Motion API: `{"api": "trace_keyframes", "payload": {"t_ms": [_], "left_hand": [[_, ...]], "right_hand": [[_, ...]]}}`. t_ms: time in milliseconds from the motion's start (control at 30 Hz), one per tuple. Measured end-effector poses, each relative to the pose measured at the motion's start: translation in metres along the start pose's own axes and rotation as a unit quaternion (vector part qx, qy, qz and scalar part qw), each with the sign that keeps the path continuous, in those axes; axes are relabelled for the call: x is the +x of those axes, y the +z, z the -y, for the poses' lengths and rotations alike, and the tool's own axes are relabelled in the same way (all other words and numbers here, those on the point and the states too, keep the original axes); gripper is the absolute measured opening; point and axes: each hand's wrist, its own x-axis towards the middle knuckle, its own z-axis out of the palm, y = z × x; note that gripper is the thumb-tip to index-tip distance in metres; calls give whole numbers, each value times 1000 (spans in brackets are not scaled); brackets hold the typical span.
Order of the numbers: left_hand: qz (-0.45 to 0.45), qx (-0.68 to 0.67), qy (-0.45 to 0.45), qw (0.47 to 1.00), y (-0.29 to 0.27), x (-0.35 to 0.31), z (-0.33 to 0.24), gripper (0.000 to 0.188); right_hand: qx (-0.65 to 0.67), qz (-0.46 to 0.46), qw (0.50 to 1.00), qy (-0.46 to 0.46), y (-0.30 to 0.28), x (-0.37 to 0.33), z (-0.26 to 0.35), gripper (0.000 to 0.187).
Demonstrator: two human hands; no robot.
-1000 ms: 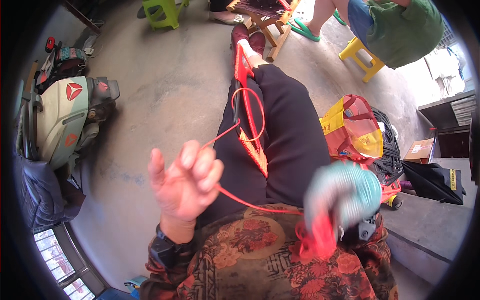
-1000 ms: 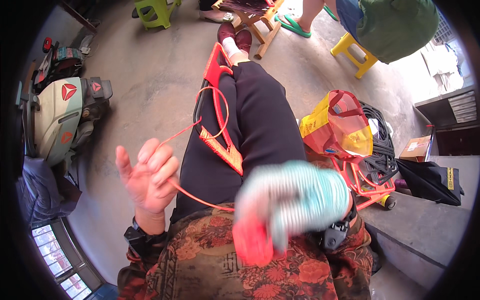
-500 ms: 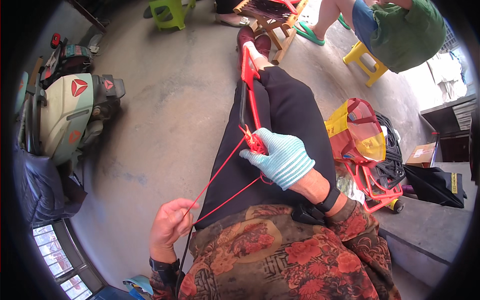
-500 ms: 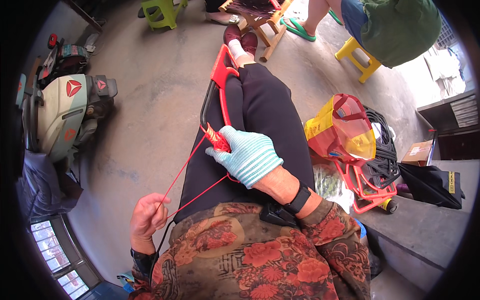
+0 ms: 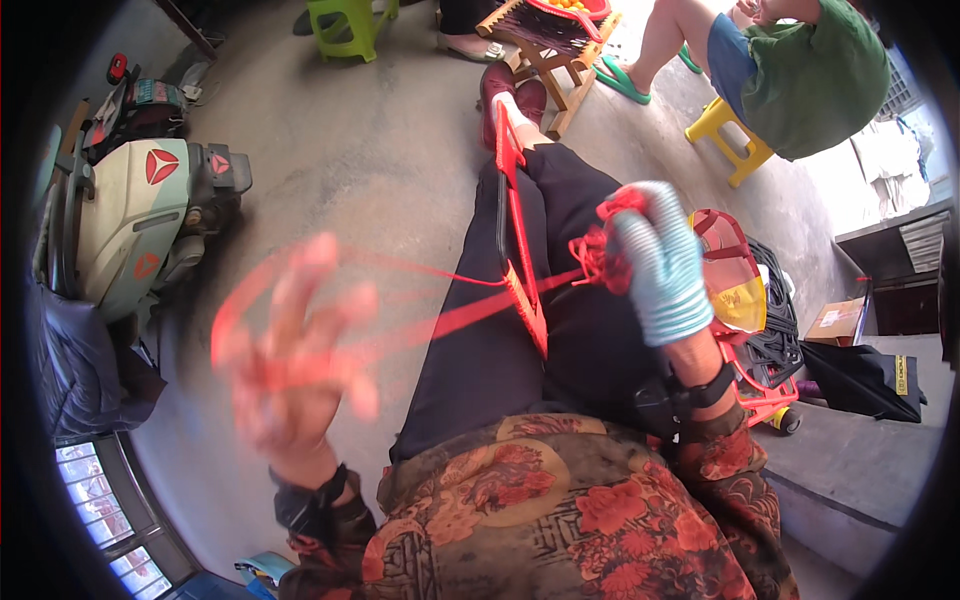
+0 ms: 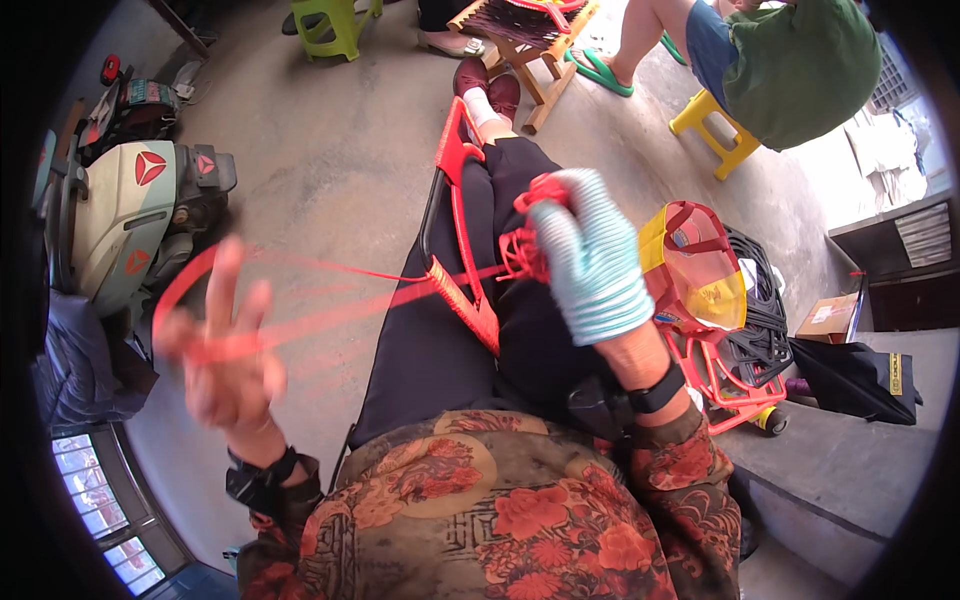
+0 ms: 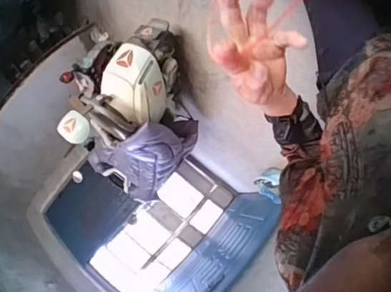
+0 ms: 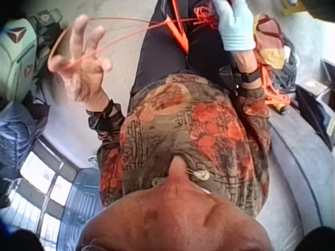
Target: The person is weaving a red plastic net onto a frame.
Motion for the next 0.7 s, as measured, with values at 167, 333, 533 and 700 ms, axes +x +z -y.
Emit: {"api": "trace_keyframes", "payload": {"t_ms": [167, 333, 533, 700], "left_hand": [[-135, 45, -264, 954, -16, 47, 82, 50], [-86, 99, -365, 922, -25, 23, 132, 39], [-246, 14, -376, 893, -30, 34, 97, 27], [-122, -113, -159, 973, -3, 28, -3, 27]], "right_hand": [[-186, -116, 962, -162, 6, 21, -3, 15], [38, 34, 999, -3, 57, 7, -6, 21], [187, 42, 977, 97, 38, 12, -6, 37], [-179, 8, 946, -268, 31, 24, 28, 84]]}}
